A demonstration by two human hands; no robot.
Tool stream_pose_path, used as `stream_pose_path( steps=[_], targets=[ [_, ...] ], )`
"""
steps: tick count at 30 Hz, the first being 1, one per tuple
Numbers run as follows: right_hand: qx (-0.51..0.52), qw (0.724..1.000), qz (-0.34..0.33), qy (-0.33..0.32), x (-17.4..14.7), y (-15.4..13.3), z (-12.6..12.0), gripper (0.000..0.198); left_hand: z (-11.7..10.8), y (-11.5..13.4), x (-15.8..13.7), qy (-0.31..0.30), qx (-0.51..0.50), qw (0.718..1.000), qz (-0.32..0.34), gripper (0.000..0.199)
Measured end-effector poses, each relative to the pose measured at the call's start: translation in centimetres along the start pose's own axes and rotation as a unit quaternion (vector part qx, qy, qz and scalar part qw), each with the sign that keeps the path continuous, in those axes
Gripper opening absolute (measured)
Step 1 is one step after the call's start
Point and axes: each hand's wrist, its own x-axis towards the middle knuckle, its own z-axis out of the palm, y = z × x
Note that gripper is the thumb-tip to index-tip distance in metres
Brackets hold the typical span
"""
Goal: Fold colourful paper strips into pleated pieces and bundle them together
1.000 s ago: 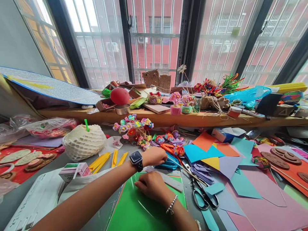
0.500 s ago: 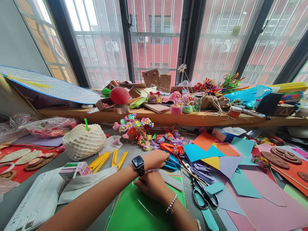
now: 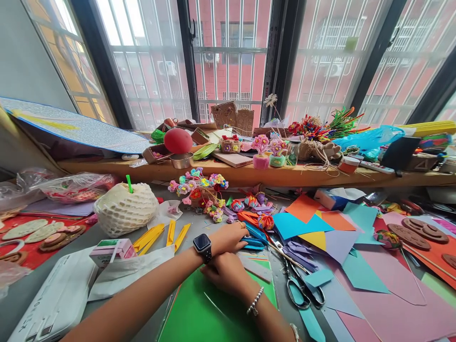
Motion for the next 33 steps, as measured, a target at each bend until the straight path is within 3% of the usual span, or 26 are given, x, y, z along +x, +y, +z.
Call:
stream_pose_path(
  steps=[7, 12, 21, 29, 33],
  targets=[
    [-0.003, 1.000, 0.008, -0.012, 0.1, -0.1, -0.3, 0.017, 0.3, -0.1, 0.2, 0.006, 0.027, 0.999, 0.026, 0.032],
    [-0.007, 1.000, 0.016, -0.021, 0.0, -0.1, -0.3, 0.019, 0.4, -0.1, 0.2, 0.001, 0.028, 0.999, 0.037, 0.025],
    [-0.011, 1.000, 0.001, -0.025, 0.2, 0.1, 0.0, 0.018, 0.3, -0.4, 0.0, -0.006, 0.004, 1.000, -0.012, 0.023],
    [-0.014, 0.999, -0.006, -0.032, 0.1, 0.2, 0.1, 0.024, 0.4, -1.2, -0.5, 0.049, -0.047, 0.995, -0.076, 0.025],
    [-0.012, 0.999, -0.007, -0.029, 0.2, 0.4, 0.2, 0.025, -0.4, -0.9, -0.3, 0.148, -0.066, 0.984, -0.070, 0.027]
  ],
)
